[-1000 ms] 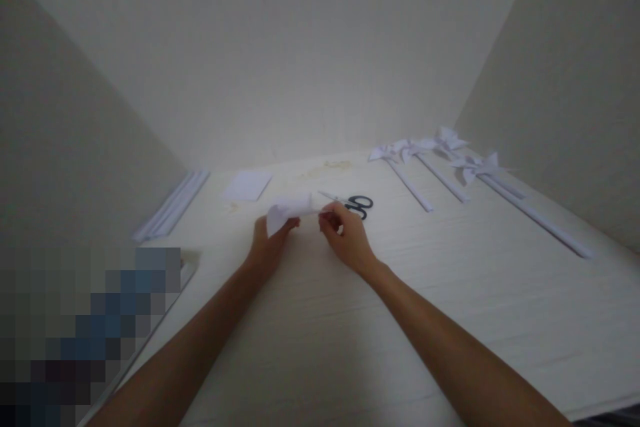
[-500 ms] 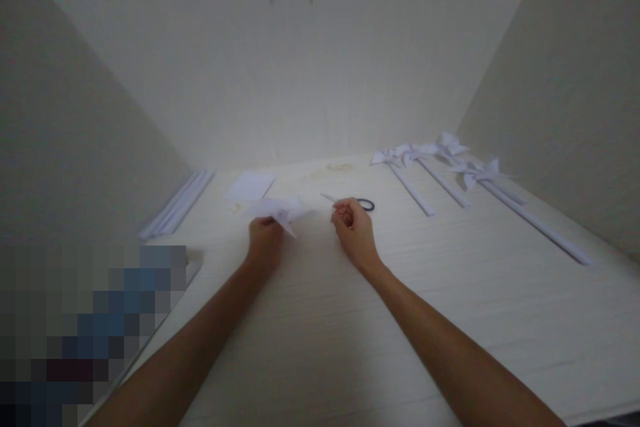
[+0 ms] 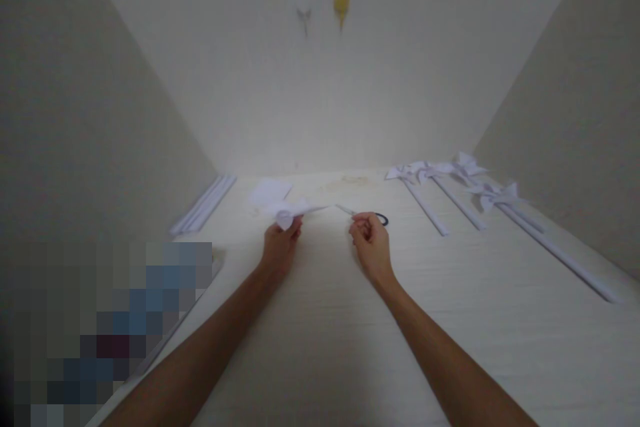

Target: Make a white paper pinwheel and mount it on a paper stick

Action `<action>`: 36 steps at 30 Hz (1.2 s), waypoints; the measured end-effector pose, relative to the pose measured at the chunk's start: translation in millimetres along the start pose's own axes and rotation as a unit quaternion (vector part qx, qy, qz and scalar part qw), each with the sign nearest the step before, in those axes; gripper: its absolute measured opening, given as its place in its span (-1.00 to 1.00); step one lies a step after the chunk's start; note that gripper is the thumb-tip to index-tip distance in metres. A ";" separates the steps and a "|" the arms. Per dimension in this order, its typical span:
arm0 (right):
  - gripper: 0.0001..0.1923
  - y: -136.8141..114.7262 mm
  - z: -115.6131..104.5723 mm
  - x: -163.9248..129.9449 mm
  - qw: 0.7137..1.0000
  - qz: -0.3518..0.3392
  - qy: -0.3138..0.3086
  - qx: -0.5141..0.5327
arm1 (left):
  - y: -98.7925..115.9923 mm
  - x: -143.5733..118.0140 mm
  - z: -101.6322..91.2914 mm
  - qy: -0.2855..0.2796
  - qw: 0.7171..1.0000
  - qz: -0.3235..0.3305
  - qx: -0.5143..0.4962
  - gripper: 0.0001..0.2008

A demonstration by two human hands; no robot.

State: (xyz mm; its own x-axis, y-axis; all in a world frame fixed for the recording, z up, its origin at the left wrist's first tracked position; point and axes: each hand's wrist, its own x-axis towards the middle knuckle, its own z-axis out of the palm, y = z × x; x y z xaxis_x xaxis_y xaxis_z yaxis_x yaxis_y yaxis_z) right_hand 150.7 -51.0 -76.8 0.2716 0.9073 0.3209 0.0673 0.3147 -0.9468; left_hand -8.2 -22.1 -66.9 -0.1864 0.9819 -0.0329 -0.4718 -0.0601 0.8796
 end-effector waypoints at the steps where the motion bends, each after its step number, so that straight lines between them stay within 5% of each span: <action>1: -0.86 -0.3 0.0 -0.4 1.000 0.002 0.002 0.000 | 0.7 -0.6 0.0 -0.002 1.000 -0.005 -0.005 -0.93; 12: -0.92 2.4 0.3 -4.3 0.998 -0.008 -0.059 -0.018 | -2.2 -5.1 -2.1 -0.098 0.995 -0.026 0.005 -0.88; 20: -0.90 -8.2 16.9 -16.6 0.983 0.064 -0.166 0.046 | 2.6 -22.1 5.0 -0.145 0.989 -0.029 0.003 -0.82; 36: -0.88 -9.8 29.0 -24.3 0.932 0.191 -0.164 0.261 | 18.7 -41.5 10.8 -0.168 0.973 0.046 0.151 -0.86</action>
State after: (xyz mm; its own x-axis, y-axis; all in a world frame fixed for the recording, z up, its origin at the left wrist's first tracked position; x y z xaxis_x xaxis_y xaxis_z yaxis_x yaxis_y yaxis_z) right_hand 115.6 -68.1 -74.6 -0.1347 0.9903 0.0338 -0.4742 -0.0345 -0.8798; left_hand 0.0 -62.0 -44.0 0.1002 0.9813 0.1643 -0.1832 -0.1441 0.9725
